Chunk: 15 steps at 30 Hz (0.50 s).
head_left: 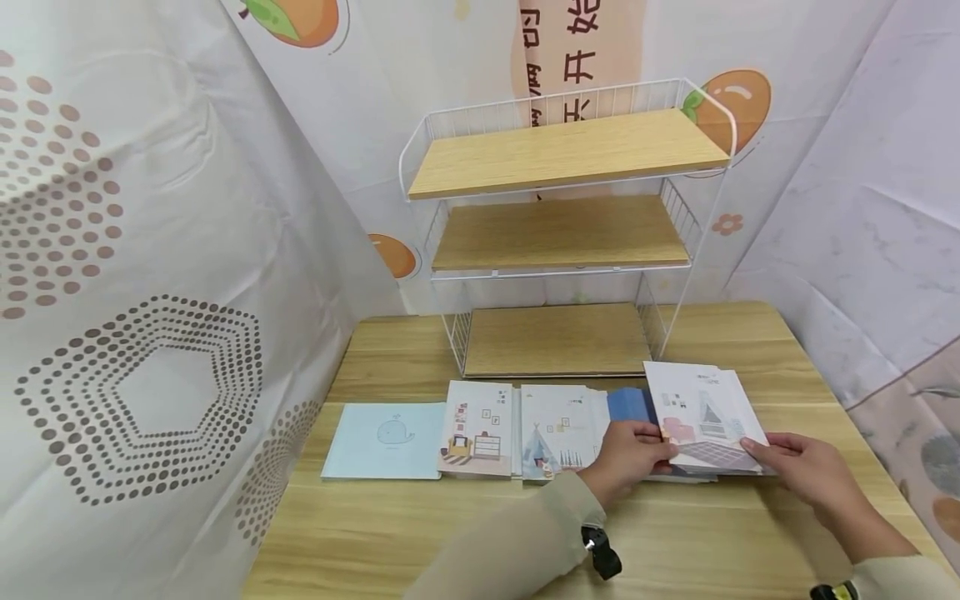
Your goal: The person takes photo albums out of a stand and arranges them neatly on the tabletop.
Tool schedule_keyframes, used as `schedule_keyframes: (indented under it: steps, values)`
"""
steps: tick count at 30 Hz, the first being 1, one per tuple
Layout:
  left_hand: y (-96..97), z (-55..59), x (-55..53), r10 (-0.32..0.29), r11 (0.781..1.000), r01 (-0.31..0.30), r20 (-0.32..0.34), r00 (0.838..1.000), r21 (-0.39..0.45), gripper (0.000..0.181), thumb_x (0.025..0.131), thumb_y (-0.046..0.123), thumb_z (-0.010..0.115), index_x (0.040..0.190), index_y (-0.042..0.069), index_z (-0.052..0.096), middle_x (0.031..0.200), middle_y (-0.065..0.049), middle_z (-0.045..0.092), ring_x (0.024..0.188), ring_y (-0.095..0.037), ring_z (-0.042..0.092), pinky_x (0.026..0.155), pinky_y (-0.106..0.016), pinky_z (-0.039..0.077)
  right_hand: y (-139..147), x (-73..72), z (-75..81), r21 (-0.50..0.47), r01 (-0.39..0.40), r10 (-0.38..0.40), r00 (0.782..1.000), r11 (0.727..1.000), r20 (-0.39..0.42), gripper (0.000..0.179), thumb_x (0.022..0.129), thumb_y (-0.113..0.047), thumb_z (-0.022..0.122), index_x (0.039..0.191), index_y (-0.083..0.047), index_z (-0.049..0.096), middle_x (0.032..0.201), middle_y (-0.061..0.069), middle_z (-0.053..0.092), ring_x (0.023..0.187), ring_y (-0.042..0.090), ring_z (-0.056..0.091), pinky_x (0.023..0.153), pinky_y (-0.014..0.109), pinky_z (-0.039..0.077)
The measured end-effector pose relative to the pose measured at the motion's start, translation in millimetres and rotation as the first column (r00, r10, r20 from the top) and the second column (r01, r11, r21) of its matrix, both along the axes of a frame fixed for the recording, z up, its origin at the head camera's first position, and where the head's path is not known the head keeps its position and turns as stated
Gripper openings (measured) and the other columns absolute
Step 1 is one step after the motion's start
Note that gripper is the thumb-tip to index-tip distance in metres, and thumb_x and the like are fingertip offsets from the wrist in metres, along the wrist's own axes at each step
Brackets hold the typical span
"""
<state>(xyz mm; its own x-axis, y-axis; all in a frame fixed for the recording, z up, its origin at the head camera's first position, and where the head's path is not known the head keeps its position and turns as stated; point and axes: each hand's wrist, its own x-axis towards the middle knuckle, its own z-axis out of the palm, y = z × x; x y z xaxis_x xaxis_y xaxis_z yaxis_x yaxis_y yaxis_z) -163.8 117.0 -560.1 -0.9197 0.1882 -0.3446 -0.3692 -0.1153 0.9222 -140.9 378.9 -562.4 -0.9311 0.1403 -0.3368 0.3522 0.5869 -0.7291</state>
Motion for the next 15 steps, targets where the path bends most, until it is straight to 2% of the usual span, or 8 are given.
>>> schedule_keyframes:
  steps: [5,12,15]
  values:
    - [16.7,-2.2,1.0,0.034,0.999,-0.034,0.016,0.999,-0.008,0.02,0.081,-0.017,0.075,0.09,0.001,0.071,0.081,-0.007,0.072,0.076,-0.021,0.073,0.065,-0.037,0.065,12.3,0.4,-2.5,0.056,0.026,-0.026,1.0,0.998,-0.01,0.087,0.096,-0.056,0.068,0.138,0.018,0.051,0.12,0.029,0.066,0.083,0.005,0.057,0.064,0.024,0.052]
    - [41.2,-6.4,5.3,0.089,0.996,-0.088,0.05,0.995,-0.011,0.025,0.077,-0.023,0.071,0.087,0.0,0.07,0.082,-0.012,0.071,0.075,-0.025,0.073,0.067,-0.044,0.065,32.6,2.6,-6.6,0.168,0.003,-0.003,1.0,0.986,0.0,0.084,0.095,-0.06,0.067,0.132,0.014,0.058,0.132,0.038,0.058,0.095,0.021,0.058,0.065,0.024,0.046]
    - [49.3,-6.2,7.7,0.1,0.995,-0.099,0.056,0.993,-0.028,0.028,0.074,-0.025,0.069,0.087,0.0,0.069,0.078,-0.01,0.07,0.073,-0.027,0.073,0.067,-0.046,0.065,40.2,3.4,-9.6,0.189,-0.002,0.003,1.0,0.982,-0.003,0.081,0.095,-0.059,0.067,0.129,0.014,0.06,0.131,0.038,0.059,0.092,0.015,0.057,0.065,0.022,0.043]
